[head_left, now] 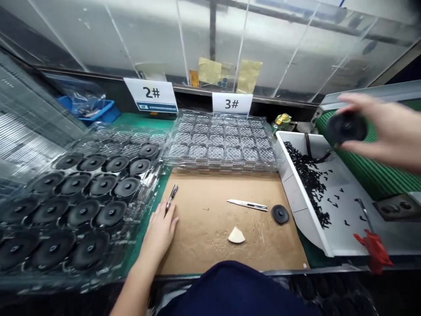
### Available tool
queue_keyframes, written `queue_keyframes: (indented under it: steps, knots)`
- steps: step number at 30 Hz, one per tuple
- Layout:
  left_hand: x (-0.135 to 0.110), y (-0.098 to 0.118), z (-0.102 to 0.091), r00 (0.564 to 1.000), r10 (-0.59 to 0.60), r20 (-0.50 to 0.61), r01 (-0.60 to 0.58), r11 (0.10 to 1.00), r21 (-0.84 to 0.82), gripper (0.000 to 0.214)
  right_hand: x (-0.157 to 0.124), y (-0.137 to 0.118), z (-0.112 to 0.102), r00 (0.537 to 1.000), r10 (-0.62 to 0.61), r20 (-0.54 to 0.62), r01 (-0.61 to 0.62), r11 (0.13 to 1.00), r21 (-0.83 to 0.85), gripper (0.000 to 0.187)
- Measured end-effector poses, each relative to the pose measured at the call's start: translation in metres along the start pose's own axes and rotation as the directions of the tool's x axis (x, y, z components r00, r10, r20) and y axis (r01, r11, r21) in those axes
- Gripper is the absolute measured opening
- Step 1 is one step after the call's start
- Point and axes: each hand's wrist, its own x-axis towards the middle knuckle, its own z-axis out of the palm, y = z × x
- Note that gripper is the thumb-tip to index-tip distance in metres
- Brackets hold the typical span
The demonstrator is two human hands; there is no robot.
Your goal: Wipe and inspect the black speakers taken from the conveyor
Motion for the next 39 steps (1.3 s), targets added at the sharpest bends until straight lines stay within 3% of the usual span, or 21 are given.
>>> queue_keyframes:
  steps: [2, 3, 5, 7, 9, 11, 12, 18, 20, 22, 24, 26, 28, 30, 34, 39]
  knots:
    - [-0.011, 0.017, 0.0, 1.0, -0.005, 0.025, 0.008, 0.99, -0.141, 0.046, -0.026, -0.059, 0.041, 0.945, -0.325, 0.047, 0.326, 0.945, -0.012, 0.078]
    - [-0.018, 0.026, 0.002, 0.999, -0.009, 0.05, 0.02, 0.975, -0.222, 0.045, -0.041, -0.084, 0.063, 0.906, -0.419, 0.053, 0.417, 0.908, 0.049, 0.076]
    - [-0.034, 0.044, 0.009, 0.99, -0.016, 0.142, 0.07, 0.921, -0.384, 0.046, -0.072, -0.126, 0.105, 0.864, -0.489, 0.123, 0.461, 0.865, 0.199, 0.075]
    - [-0.05, 0.059, 0.019, 0.949, 0.015, 0.315, 0.167, 0.824, -0.541, 0.051, -0.1, -0.16, 0.141, 0.817, -0.551, 0.171, 0.461, 0.801, 0.382, 0.076]
    - [-0.063, 0.067, 0.028, 0.81, 0.112, 0.576, 0.428, 0.557, -0.711, 0.054, -0.123, -0.188, 0.168, 0.787, -0.584, 0.198, 0.415, 0.739, 0.53, 0.076]
    - [-0.073, 0.07, 0.034, 0.658, 0.231, 0.716, 0.651, 0.303, -0.696, 0.057, -0.14, -0.21, 0.185, 0.773, -0.599, 0.211, 0.358, 0.686, 0.633, 0.075]
    - [-0.077, 0.069, 0.035, 0.604, 0.266, 0.751, 0.715, 0.235, -0.658, 0.057, -0.147, -0.218, 0.191, 0.768, -0.603, 0.216, 0.333, 0.664, 0.669, 0.076]
    - [-0.091, 0.057, 0.026, 0.343, 0.364, 0.866, 0.898, 0.143, -0.416, 0.061, -0.165, -0.239, 0.195, 0.716, -0.654, 0.243, 0.266, 0.578, 0.772, 0.077]
    - [-0.096, 0.055, 0.024, 0.298, 0.401, 0.867, 0.916, 0.135, -0.377, 0.064, -0.167, -0.238, 0.192, 0.689, -0.68, 0.25, 0.275, 0.564, 0.779, 0.077]
    - [-0.101, 0.054, 0.025, 0.34, 0.43, 0.836, 0.915, 0.054, -0.4, 0.06, -0.167, -0.232, 0.19, 0.671, -0.693, 0.264, 0.281, 0.568, 0.774, 0.078]
    - [-0.107, 0.055, 0.027, 0.45, 0.42, 0.788, 0.882, -0.069, -0.467, 0.051, -0.165, -0.219, 0.194, 0.698, -0.649, 0.303, 0.254, 0.619, 0.743, 0.074]
    - [-0.11, 0.058, 0.028, 0.58, 0.359, 0.731, 0.813, -0.194, -0.549, 0.053, -0.162, -0.199, 0.207, 0.805, -0.486, 0.34, 0.154, 0.725, 0.671, 0.062]
    - [-0.111, 0.062, 0.029, 0.687, 0.277, 0.672, 0.727, -0.29, -0.623, 0.058, -0.159, -0.179, 0.228, 0.916, -0.226, 0.332, -0.006, 0.819, 0.574, 0.046]
    - [-0.111, 0.068, 0.029, 0.766, 0.204, 0.61, 0.639, -0.356, -0.682, 0.06, -0.16, -0.165, 0.253, 0.956, -0.044, 0.291, -0.119, 0.846, 0.52, 0.037]
    - [-0.109, 0.081, 0.024, 0.827, 0.132, 0.547, 0.553, -0.373, -0.746, 0.055, -0.177, -0.167, 0.288, 0.968, -0.052, 0.247, -0.104, 0.81, 0.577, 0.026]
    - [-0.109, 0.094, 0.02, 0.86, 0.069, 0.506, 0.499, -0.322, -0.805, 0.051, -0.189, -0.177, 0.285, 0.974, -0.084, 0.211, -0.08, 0.745, 0.663, 0.018]
